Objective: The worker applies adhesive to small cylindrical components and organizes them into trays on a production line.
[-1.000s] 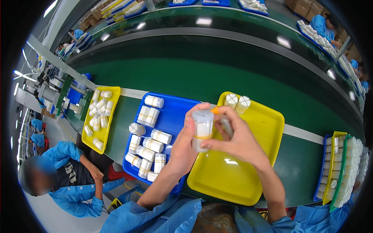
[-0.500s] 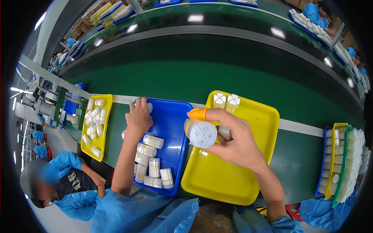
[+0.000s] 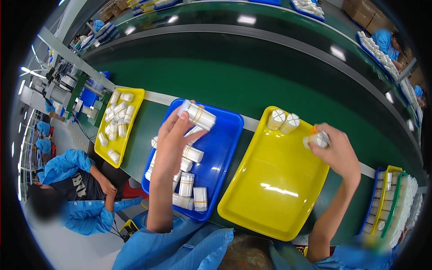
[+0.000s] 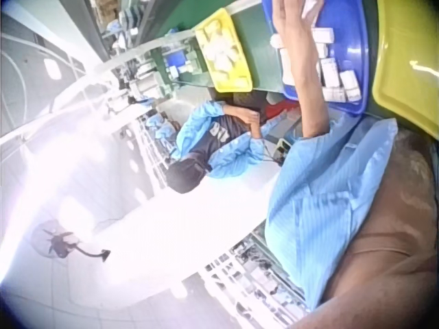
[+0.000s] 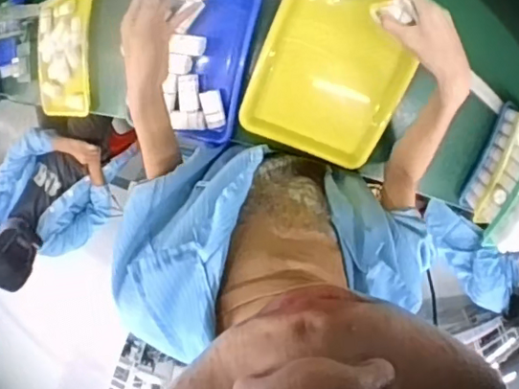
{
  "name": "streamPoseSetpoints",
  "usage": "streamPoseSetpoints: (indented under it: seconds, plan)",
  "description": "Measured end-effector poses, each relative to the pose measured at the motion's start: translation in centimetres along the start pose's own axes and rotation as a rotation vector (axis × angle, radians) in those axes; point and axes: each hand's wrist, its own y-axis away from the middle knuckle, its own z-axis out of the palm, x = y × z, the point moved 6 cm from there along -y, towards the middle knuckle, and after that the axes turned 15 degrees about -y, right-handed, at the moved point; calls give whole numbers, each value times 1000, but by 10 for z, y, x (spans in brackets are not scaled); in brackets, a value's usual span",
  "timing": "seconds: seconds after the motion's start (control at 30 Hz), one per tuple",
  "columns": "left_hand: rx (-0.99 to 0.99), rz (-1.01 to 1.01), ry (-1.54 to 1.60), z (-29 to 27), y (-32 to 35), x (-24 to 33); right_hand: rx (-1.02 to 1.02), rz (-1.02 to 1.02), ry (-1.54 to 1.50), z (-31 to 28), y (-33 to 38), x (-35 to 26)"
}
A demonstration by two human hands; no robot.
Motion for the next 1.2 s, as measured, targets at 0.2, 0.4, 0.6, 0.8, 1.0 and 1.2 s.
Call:
streamPoseSetpoints:
  seconds: [0.2, 0.4, 0.6, 0.8, 1.0, 1.2]
  plan:
    - [-166, -119, 473, 39, 31, 12, -9, 150, 16, 21, -36, 24]
    - [-268, -14, 342, 69, 43, 19, 38, 220, 29, 29, -28, 39]
    - [-276, -242, 549, 82, 49, 17, 245, -50, -70, -17, 3, -38]
    - [-256, -34, 340, 90, 52, 20, 157, -344, -730, 3, 36, -77]
    - [-292, 92, 66, 116, 76, 31, -126, -536, -1738, 32, 52, -98]
    - [-438, 138, -153, 142, 88, 9, -32, -624, -1707, 52, 61, -94]
